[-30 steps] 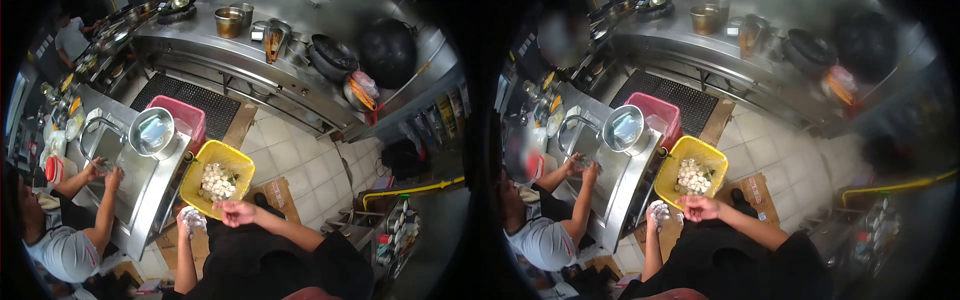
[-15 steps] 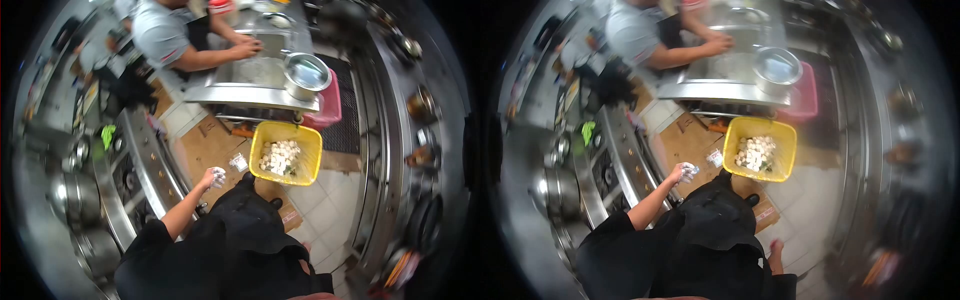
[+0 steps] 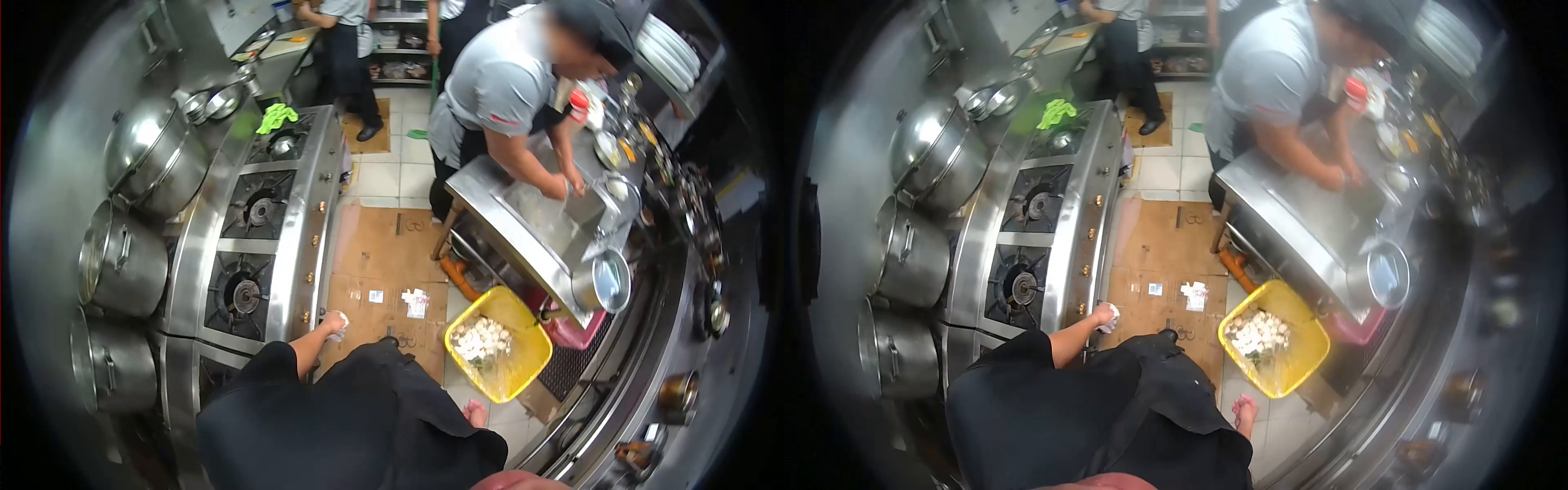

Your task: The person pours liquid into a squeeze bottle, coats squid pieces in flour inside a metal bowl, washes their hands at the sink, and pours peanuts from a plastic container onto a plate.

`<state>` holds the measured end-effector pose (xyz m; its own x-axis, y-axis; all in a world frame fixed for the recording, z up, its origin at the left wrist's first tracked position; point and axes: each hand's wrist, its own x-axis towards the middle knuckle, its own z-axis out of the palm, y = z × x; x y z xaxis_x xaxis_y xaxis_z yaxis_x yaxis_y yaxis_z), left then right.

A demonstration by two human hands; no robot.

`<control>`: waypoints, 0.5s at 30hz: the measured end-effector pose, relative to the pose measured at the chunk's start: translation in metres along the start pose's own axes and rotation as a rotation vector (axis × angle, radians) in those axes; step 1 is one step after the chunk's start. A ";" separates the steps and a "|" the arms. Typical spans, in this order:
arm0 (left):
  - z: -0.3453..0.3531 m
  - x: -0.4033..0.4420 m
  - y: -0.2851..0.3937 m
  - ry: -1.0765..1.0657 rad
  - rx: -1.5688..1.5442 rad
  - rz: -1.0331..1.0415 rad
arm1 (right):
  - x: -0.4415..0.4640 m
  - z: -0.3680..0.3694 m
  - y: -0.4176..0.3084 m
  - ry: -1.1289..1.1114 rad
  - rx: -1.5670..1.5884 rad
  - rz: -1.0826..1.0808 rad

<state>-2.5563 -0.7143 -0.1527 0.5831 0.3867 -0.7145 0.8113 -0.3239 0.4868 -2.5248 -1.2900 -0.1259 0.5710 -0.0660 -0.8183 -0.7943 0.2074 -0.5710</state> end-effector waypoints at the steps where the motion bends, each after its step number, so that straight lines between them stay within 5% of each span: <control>1: 0.005 0.009 0.002 0.023 -0.095 0.055 | 0.002 0.025 -0.026 -0.013 -0.023 -0.008; 4: -0.026 -0.022 0.061 -0.011 -0.379 0.087 | -0.020 0.123 -0.118 -0.386 -0.244 -0.040; 6: -0.058 -0.050 0.096 -0.079 -0.563 0.071 | -0.033 0.188 -0.154 -0.858 -0.139 0.053; 10: -0.103 -0.029 0.095 -0.041 -0.657 0.084 | -0.031 0.359 -0.149 -1.296 0.287 0.505; 15: -0.154 -0.004 0.095 -0.028 -0.776 0.058 | -0.080 0.522 -0.180 -1.650 0.315 0.673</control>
<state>-2.4747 -0.6137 -0.0267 0.6330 0.3620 -0.6843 0.5836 0.3576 0.7290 -2.3193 -0.8127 0.0762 -0.0445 0.9902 0.1325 -0.9990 -0.0433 -0.0123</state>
